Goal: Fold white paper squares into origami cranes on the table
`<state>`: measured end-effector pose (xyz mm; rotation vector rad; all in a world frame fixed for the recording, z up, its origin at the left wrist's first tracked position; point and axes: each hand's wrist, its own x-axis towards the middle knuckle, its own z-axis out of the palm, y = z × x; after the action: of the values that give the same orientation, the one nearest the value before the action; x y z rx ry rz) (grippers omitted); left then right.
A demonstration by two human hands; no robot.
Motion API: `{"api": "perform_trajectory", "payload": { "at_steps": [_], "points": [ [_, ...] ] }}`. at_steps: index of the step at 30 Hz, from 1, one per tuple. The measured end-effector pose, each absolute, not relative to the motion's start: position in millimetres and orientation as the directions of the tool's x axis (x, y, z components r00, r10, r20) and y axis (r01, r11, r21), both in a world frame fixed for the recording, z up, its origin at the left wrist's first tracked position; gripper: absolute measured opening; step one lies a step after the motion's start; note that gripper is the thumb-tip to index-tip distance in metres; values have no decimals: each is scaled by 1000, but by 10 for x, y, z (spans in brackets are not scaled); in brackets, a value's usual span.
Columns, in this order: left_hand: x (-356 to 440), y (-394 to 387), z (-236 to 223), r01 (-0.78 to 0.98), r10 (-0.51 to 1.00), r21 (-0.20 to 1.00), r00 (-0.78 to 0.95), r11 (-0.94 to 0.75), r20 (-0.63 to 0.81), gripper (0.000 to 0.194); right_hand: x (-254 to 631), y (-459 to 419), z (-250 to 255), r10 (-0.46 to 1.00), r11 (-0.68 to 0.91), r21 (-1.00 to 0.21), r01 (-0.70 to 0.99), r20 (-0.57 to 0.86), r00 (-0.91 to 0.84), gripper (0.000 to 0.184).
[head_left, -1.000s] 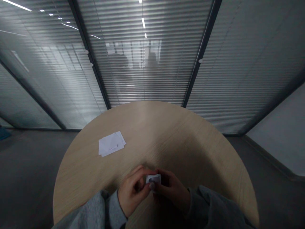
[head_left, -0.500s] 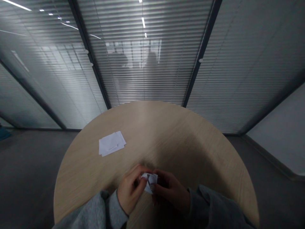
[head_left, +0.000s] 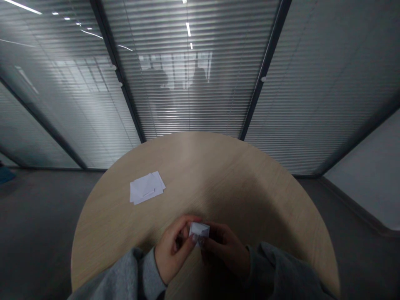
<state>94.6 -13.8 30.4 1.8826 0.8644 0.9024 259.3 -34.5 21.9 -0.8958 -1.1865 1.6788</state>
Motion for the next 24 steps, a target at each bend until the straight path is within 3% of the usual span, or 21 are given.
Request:
{"api": "perform_trajectory", "payload": {
  "at_steps": [8,24],
  "points": [
    [973,-141,302,70,820,961,540,-268,189,40,2610,-352,149,934,-113,-968,-224,-26,-357,45],
    [1016,-159,295,40,838,973,517,-227,174,36,2621,-350,153,935,-82,-985,-153,-24,-353,48]
  ]
}}
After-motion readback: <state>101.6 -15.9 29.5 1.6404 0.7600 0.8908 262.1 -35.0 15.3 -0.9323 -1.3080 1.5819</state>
